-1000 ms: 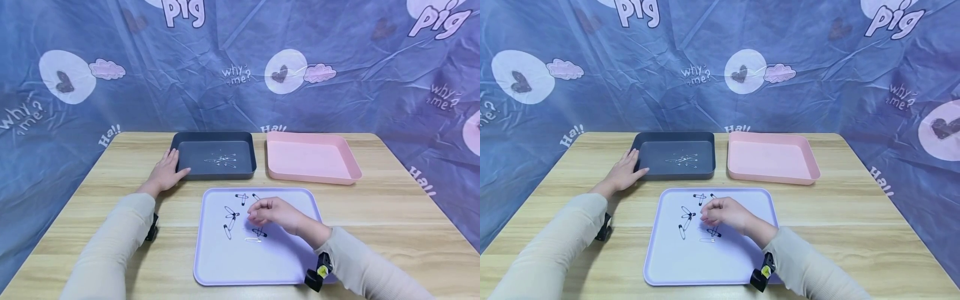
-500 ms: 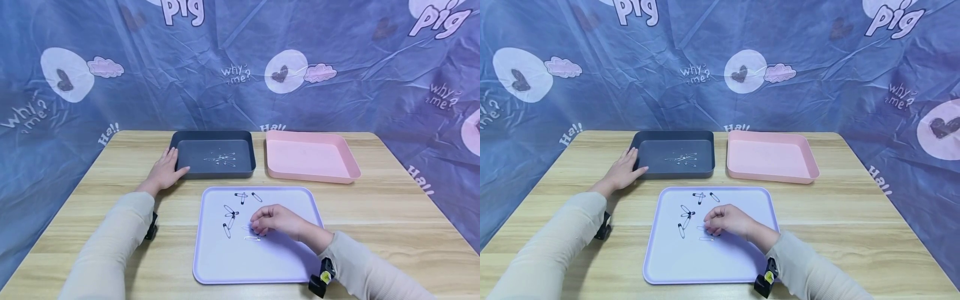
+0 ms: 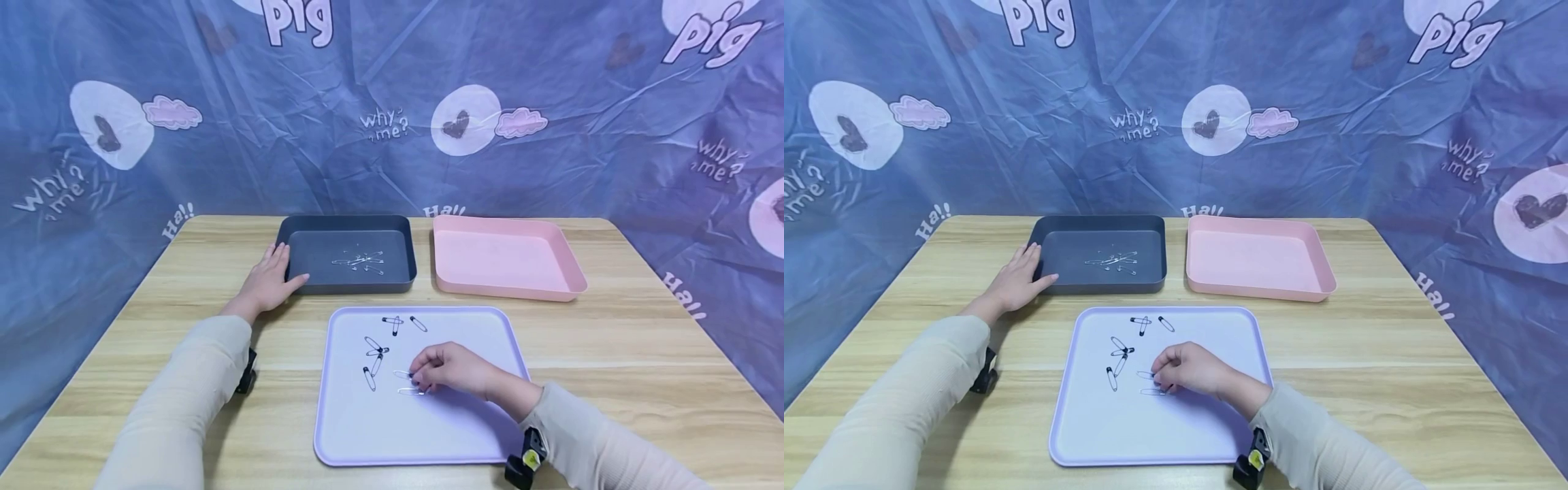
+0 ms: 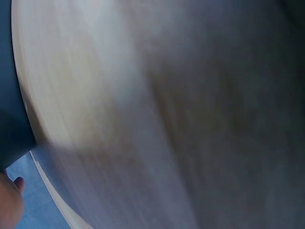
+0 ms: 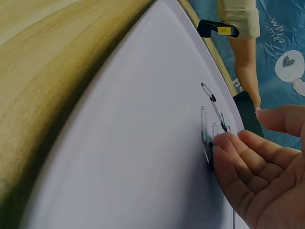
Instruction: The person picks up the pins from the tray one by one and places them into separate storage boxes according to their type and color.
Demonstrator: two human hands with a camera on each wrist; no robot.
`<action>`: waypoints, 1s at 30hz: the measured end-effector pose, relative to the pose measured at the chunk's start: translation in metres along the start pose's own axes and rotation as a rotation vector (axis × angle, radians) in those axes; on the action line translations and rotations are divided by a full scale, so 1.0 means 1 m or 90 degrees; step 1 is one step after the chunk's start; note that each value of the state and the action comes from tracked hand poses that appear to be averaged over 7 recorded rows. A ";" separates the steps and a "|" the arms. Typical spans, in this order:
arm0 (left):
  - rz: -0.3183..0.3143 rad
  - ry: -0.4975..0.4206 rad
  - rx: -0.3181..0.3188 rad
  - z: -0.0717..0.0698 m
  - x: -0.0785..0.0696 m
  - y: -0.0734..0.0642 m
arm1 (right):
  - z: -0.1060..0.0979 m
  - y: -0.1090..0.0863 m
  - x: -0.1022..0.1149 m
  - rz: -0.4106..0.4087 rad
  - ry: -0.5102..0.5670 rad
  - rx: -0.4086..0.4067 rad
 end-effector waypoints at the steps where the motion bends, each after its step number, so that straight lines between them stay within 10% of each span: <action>1: -0.001 0.001 -0.002 0.000 0.000 0.000 | 0.000 0.000 -0.001 -0.002 -0.010 -0.003; 18: -0.011 -0.008 0.010 0.003 -0.003 -0.006 | 0.010 -0.006 0.005 -0.136 -0.345 -0.086; 30: -0.012 -0.004 0.012 0.004 -0.002 -0.005 | 0.015 -0.007 0.004 -0.144 -0.435 -0.108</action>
Point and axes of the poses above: each hand's wrist, its own y-axis towards the middle knuckle, its own z-axis out of the palm, x = y × z, the point moved 7 cm from there along y, towards the middle knuckle, and after that the axes turned 5 degrees about -y, right-handed, at the moved point
